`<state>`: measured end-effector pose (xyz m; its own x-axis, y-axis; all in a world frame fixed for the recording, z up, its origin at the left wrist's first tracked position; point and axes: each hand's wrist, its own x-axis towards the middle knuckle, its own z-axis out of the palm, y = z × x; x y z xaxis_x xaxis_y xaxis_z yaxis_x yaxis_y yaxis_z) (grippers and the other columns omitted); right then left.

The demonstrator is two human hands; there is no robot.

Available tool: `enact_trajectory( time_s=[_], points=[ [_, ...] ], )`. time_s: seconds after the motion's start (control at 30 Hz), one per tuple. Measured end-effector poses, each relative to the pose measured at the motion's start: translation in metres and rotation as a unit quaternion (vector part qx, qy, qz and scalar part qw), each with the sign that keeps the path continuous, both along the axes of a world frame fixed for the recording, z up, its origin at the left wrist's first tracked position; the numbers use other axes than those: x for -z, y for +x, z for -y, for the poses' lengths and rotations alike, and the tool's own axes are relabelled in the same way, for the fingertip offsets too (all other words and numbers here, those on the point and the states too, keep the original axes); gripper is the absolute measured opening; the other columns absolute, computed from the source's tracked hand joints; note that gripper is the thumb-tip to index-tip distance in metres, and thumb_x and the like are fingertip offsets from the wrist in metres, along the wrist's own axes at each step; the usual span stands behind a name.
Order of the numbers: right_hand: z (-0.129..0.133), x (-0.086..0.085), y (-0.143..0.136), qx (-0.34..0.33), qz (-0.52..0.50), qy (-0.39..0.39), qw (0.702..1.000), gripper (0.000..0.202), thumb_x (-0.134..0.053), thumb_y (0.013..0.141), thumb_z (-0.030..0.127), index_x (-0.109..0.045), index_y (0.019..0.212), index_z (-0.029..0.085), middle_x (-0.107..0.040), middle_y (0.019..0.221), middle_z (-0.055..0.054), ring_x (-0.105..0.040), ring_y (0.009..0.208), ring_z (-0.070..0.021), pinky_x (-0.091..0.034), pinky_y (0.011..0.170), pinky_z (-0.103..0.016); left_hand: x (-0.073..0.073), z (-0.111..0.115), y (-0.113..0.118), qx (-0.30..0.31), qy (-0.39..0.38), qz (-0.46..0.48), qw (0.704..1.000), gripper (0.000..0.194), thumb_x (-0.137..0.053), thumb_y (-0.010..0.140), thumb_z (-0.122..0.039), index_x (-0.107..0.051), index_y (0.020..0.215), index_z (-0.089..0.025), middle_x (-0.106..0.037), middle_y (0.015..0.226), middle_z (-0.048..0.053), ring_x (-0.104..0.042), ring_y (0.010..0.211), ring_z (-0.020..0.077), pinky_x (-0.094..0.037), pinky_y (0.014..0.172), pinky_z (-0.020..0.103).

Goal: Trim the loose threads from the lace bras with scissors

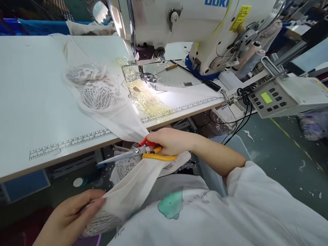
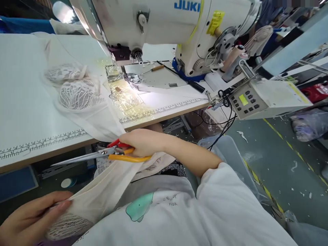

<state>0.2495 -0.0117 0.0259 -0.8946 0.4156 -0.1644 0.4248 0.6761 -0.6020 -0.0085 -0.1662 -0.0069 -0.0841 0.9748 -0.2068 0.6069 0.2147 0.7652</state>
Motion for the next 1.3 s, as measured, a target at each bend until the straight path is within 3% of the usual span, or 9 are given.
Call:
enact_trajectory(
  time_s=[0.13,0.27,0.37,0.43,0.53,0.67,0.87,1.0,1.3],
  points=[
    [-0.012,0.011,-0.012,0.038,0.009,0.001,0.999,0.014,-0.05,0.074,0.017,-0.036,0.072,0.019,-0.053,0.071,-0.001,-0.041,0.058,-0.0114,-0.027,0.05,-0.022,0.017,-0.021,-0.009,0.085,0.006,-0.037,0.996,0.03,-0.057,0.072,-0.052,-0.066,0.065,-0.024,-0.067,0.074,0.0,-0.061,0.065,0.0163,-0.047,0.056,0.018],
    [-0.004,0.004,-0.016,-0.004,-0.017,-0.031,0.999,0.018,-0.051,0.073,0.018,-0.034,0.07,0.019,-0.048,0.067,0.001,-0.039,0.057,-0.0105,-0.027,0.05,-0.022,0.023,-0.025,-0.002,0.12,0.095,-0.1,0.983,0.023,-0.054,0.078,-0.041,-0.061,0.094,-0.025,-0.066,0.096,0.003,-0.063,0.082,0.0182,-0.05,0.064,0.021],
    [0.009,-0.008,-0.016,-0.063,-0.049,-0.084,0.993,0.018,-0.052,0.073,0.019,-0.035,0.069,0.019,-0.048,0.067,0.002,-0.04,0.058,-0.0097,-0.028,0.052,-0.022,0.018,-0.021,0.021,0.238,0.189,-0.074,0.95,0.023,-0.055,0.078,-0.031,-0.061,0.1,-0.027,-0.069,0.087,0.003,-0.065,0.075,0.0191,-0.05,0.072,0.026],
    [0.015,-0.014,-0.016,-0.081,-0.061,-0.109,0.989,0.015,-0.052,0.074,0.019,-0.037,0.071,0.018,-0.048,0.068,0.003,-0.04,0.059,-0.0095,-0.029,0.053,-0.022,0.013,-0.02,0.038,0.261,0.193,-0.045,0.945,0.019,-0.053,0.079,-0.026,-0.063,0.095,-0.027,-0.069,0.072,0.0,-0.062,0.058,0.0158,-0.05,0.061,0.023],
    [0.012,-0.015,-0.018,-0.065,-0.05,-0.108,0.991,0.017,-0.052,0.076,0.019,-0.036,0.071,0.019,-0.048,0.07,0.002,-0.041,0.061,-0.0098,-0.03,0.054,-0.022,0.005,-0.024,0.055,0.191,0.17,-0.014,0.967,0.013,-0.051,0.079,-0.025,-0.063,0.077,-0.024,-0.065,0.062,-0.002,-0.058,0.051,0.0134,-0.045,0.05,0.021],
    [-0.005,-0.009,-0.025,-0.067,-0.043,-0.067,0.995,0.021,-0.052,0.078,0.022,-0.033,0.068,0.019,-0.046,0.069,0.002,-0.039,0.06,-0.0102,-0.028,0.054,-0.023,0.0,-0.035,0.062,0.068,0.089,0.074,0.991,0.015,-0.056,0.077,-0.032,-0.062,0.067,-0.022,-0.063,0.066,0.0,-0.058,0.064,0.0156,-0.044,0.055,0.023],
    [-0.027,-0.013,-0.041,-0.086,-0.005,-0.016,0.996,0.027,-0.055,0.076,0.017,-0.031,0.065,0.019,-0.044,0.066,0.002,-0.036,0.058,-0.0099,-0.026,0.054,-0.025,0.002,-0.038,0.06,-0.064,-0.029,0.271,0.96,0.02,-0.064,0.073,-0.034,-0.06,0.059,-0.02,-0.065,0.084,0.002,-0.059,0.079,0.019,-0.045,0.061,0.024],
    [-0.029,-0.016,-0.048,-0.095,-0.027,-0.02,0.995,0.028,-0.057,0.074,0.017,-0.031,0.064,0.019,-0.043,0.066,0.003,-0.035,0.058,-0.0099,-0.025,0.053,-0.025,0.001,-0.038,0.059,-0.113,-0.03,0.304,0.946,0.019,-0.071,0.067,-0.033,-0.063,0.057,-0.019,-0.066,0.089,0.002,-0.057,0.082,0.0181,-0.044,0.063,0.023],
    [-0.023,-0.02,-0.056,-0.105,-0.042,-0.025,0.993,0.029,-0.058,0.071,0.011,-0.031,0.062,0.019,-0.043,0.064,0.003,-0.035,0.055,-0.0097,-0.025,0.051,-0.024,0.004,-0.043,0.055,-0.152,-0.062,0.325,0.931,0.027,-0.08,0.054,-0.038,-0.065,0.056,-0.016,-0.057,0.052,-0.002,-0.045,0.05,0.0084,-0.036,0.045,0.018]
  ],
)
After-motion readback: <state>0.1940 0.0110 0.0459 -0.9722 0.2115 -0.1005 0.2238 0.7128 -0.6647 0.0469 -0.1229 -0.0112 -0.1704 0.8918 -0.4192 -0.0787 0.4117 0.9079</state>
